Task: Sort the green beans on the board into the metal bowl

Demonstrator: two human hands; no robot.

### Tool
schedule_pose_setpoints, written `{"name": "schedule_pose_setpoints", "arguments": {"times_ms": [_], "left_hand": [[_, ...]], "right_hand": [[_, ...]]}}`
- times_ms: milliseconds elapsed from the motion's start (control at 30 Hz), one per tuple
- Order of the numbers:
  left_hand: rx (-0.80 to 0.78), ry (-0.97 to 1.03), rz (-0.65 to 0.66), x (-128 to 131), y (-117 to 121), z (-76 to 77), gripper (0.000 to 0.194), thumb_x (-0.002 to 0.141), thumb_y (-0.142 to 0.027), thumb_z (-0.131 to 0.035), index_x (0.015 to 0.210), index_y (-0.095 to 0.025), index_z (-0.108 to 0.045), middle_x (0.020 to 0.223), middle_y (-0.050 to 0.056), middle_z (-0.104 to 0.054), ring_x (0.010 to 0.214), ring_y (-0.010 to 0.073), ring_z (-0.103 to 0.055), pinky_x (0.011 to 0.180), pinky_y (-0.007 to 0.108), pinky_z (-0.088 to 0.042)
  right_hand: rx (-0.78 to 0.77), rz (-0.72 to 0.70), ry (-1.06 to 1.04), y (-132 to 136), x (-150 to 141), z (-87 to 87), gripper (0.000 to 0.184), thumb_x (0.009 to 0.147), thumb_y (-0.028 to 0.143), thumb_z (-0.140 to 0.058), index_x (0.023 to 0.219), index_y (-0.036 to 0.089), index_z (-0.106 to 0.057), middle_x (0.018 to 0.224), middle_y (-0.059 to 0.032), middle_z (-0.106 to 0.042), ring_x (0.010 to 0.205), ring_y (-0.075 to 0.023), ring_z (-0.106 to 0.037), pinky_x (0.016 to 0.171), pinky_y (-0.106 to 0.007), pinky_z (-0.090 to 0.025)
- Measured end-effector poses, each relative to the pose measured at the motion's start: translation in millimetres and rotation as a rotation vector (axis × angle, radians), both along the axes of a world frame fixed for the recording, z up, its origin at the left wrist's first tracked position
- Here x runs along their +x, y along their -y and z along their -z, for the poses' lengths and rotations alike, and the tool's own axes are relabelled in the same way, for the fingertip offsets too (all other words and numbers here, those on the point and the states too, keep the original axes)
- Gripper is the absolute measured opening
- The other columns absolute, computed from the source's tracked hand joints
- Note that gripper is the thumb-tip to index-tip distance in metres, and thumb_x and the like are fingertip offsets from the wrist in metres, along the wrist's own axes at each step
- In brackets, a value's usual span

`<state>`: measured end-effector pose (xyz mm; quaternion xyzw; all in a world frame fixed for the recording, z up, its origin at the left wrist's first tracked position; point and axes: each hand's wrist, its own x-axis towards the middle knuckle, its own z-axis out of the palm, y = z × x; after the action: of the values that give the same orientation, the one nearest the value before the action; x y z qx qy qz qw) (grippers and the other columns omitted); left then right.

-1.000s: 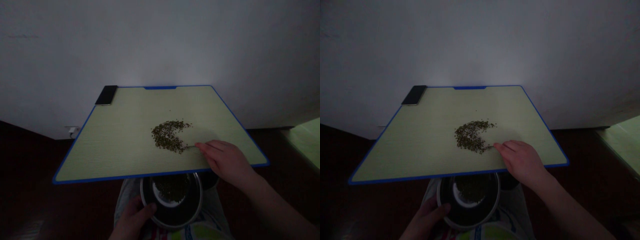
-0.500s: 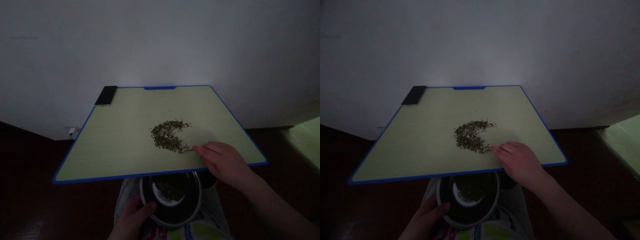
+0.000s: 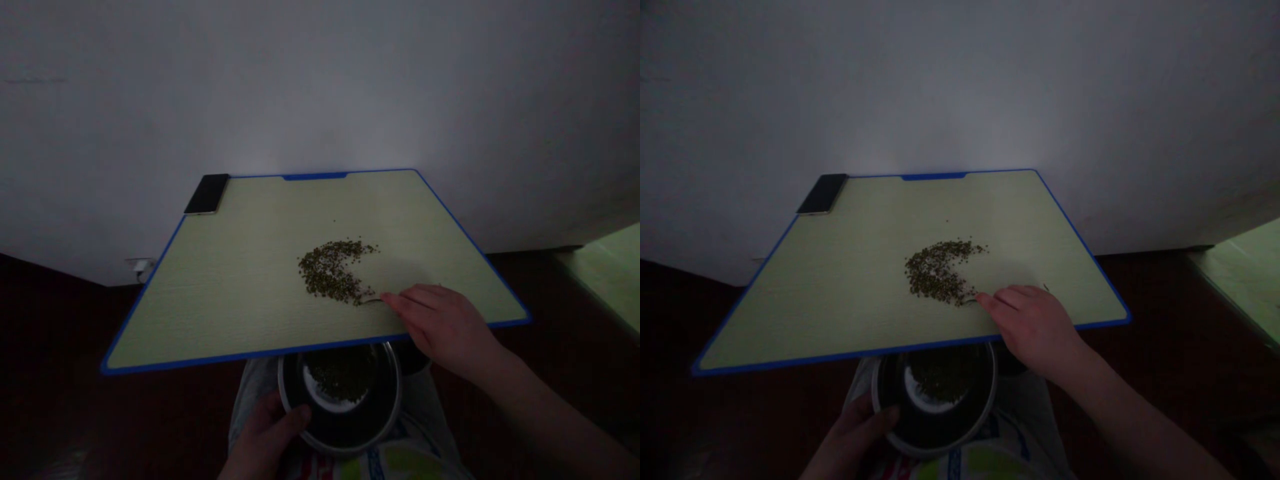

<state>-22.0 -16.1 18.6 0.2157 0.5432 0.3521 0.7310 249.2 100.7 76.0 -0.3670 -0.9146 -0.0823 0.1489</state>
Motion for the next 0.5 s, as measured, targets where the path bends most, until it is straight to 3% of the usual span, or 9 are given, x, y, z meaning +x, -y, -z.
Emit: {"name": "schedule_pose_setpoints", "arguments": {"times_ms": [133,300,500], "left_hand": [[-0.045,0.105,-0.014,-0.2,-0.3,0.4,0.029,0.07,-0.036,-0.075,0.094,-0.021,-0.078,0.098,0.01,-0.081,0.108,0.0392,-0.068,0.102,0.056,-0.043],[-0.049,0.085,-0.018,-3.3,1.1,5.2,0.026,0.07,-0.034,-0.076,0.092,-0.02,-0.078,0.093,0.008,-0.082,0.098,0.0367,-0.072,0.099,0.052,-0.046],[-0.064,0.126,-0.035,-3.0,3.0,5.1,0.024,0.071,-0.033,-0.076,0.091,-0.021,-0.078,0.093,0.007,-0.082,0.101,0.0367,-0.071,0.099,0.052,-0.046]], "right_hand": [[-0.012,0.038,0.023,-1.9,5.0,0.6,0.032,0.089,0.011,-0.046,0.112,0.014,-0.067,0.087,-0.0083,-0.072,0.074,-0.0187,-0.065,0.065,-0.031,-0.05],[-0.016,0.031,0.015,-4.3,1.4,0.3,0.032,0.089,0.011,-0.045,0.111,0.015,-0.068,0.084,-0.0073,-0.072,0.072,-0.018,-0.064,0.064,-0.029,-0.049],[-0.032,0.002,0.01,-8.3,-3.1,1.0,0.033,0.088,0.009,-0.047,0.113,0.014,-0.068,0.088,-0.0084,-0.072,0.075,-0.0193,-0.065,0.066,-0.031,-0.051]]}}
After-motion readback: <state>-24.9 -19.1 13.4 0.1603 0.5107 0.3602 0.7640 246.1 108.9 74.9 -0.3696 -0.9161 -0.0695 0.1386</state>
